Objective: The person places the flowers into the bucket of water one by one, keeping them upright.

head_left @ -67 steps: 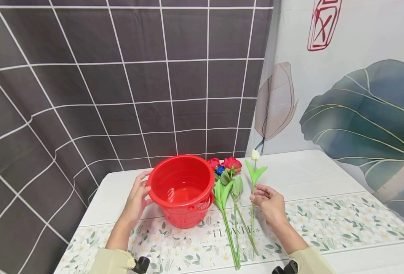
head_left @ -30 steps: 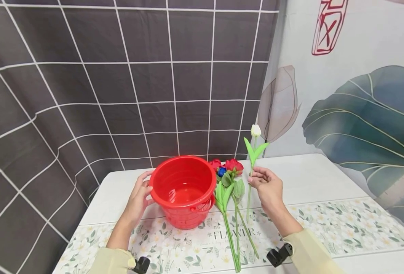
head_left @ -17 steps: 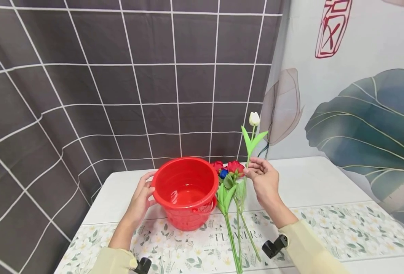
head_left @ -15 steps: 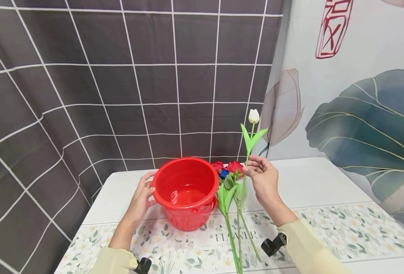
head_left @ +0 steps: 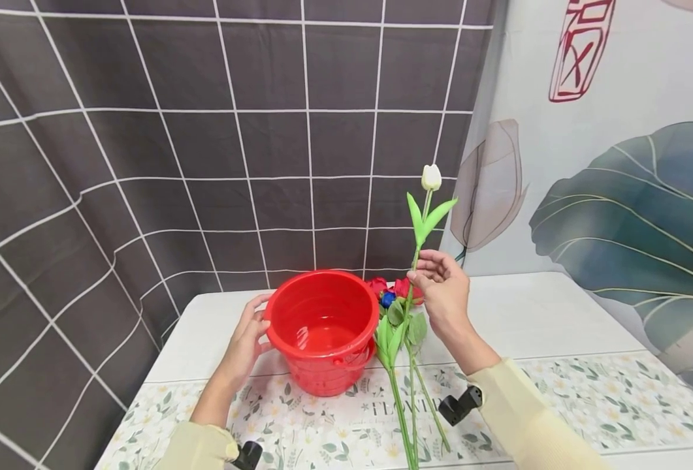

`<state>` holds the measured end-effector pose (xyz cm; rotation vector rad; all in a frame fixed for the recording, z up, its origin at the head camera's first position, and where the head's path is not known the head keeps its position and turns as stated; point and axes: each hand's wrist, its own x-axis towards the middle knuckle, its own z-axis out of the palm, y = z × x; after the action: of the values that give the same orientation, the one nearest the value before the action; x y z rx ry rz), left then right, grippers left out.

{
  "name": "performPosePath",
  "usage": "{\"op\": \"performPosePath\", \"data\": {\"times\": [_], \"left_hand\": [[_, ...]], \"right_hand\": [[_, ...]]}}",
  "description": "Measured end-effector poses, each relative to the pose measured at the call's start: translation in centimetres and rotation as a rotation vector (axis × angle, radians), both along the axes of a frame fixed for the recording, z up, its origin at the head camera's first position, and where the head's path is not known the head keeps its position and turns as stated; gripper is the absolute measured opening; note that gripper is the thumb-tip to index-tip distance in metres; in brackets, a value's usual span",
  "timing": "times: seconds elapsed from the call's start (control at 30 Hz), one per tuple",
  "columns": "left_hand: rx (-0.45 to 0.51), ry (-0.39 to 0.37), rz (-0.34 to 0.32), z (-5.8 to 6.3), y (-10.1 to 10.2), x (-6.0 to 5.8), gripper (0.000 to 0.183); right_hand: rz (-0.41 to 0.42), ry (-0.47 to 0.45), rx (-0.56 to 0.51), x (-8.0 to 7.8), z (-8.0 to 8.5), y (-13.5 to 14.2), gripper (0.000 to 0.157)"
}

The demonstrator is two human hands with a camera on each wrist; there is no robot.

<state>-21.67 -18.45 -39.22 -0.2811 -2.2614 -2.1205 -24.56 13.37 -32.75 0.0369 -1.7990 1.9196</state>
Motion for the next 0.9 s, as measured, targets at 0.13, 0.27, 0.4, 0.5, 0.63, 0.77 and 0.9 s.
{"op": "performPosePath", "data": {"times": [0.13,0.27,0.4,0.5,0.63,0.77,0.9], "left_hand": [[-0.002,-0.001,0.001,-0.1,0.0,-0.1,0.054],[-0.010,-0.004,0.001,-0.1,0.0,-0.1,0.054],[-0.007,-0.001,0.001,-0.2,0.0,-0.1,0.054],[-0.002,0.004,-0.004,-0.2,-0.1,0.0,0.054],[-0.001,0.000,-0.004,-0.1,0.0,0.1,0.054],[0.003,0.000,-0.002,-0.1,0.0,0.1,0.054],[0.007,-0.002,-0.002,-0.1,0.0,0.0,0.054]], "right_hand": [[0.011,0.014,-0.016,-0.1,0.6,-0.4,0.038],[0.018,0.036,-0.028,-0.2,1.2,-0.9,0.039],[0.025,0.051,-0.026,-0.3,1.6,-1.4,0.039],[0.036,0.056,-0.034,-0.4,1.9,-1.8,0.039],[0.051,0.073,-0.052,-0.6,2.1,-2.3,0.039],[0.057,0.100,-0.058,-0.7,2.5,-2.8,0.039],[0.060,0.118,-0.057,-0.8,2.8,-3.3,0.038]]}}
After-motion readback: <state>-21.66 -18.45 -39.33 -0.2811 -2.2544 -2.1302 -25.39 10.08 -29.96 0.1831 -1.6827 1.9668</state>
